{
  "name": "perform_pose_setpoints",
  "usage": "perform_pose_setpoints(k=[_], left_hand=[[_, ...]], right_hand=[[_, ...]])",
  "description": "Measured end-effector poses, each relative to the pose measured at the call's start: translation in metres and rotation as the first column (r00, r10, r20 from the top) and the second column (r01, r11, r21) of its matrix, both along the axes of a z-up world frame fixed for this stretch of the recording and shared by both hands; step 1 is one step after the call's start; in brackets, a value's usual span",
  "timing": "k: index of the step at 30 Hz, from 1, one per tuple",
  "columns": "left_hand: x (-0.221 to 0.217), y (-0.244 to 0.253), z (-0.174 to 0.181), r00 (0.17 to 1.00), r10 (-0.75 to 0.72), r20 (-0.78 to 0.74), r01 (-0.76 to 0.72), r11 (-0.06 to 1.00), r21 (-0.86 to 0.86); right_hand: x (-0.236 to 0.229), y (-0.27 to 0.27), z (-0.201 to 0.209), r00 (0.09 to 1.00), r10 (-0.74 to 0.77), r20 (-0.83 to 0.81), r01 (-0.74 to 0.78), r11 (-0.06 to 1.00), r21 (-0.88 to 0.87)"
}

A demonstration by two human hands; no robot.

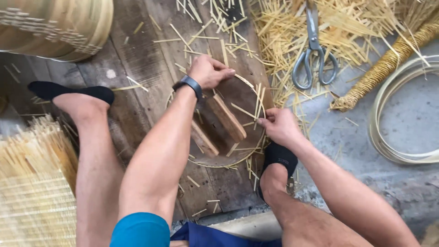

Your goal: The recorder is weaving and trimming bamboo strips to create a circular steamer base or lid, using scissors and a wooden block.

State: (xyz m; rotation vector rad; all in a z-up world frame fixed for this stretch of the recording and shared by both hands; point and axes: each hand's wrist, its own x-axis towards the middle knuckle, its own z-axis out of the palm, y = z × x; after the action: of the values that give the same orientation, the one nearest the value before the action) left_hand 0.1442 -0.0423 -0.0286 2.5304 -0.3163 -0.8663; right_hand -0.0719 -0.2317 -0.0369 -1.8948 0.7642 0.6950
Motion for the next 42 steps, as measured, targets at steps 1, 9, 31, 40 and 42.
perform_pose_setpoints(k=[1, 9, 31, 40, 42], left_hand=[[0.0, 0.0, -0.007, 0.992, 0.051, -0.117, -0.052, 0.999, -0.002], [-0.021, 0.02, -0.072, 0.894, 0.144, 0.423, -0.024, 0.961, -0.276], [-0.102, 0.208, -0.052, 0.598, 0.789, -0.138, -0.792, 0.556, -0.252], [-0.25, 0.143, -0.055, 0.095, 0.436, -0.895, -0.967, -0.172, -0.187], [-0.259, 0.135, -0.058, 0.121, 0.522, -0.844, -0.971, -0.117, -0.211]], right_hand=[[-0.004, 0.001, -0.008, 0.999, -0.007, 0.044, 0.006, 1.0, 0.02], [-0.006, 0.0, -0.027, 0.983, -0.182, -0.013, 0.182, 0.969, 0.167], [-0.013, 0.013, 0.007, 0.975, -0.211, -0.066, 0.22, 0.956, 0.193], [-0.023, 0.001, -0.021, 0.928, -0.369, -0.058, 0.344, 0.785, 0.516], [-0.029, 0.004, -0.029, 0.946, -0.319, -0.062, 0.318, 0.871, 0.375]])
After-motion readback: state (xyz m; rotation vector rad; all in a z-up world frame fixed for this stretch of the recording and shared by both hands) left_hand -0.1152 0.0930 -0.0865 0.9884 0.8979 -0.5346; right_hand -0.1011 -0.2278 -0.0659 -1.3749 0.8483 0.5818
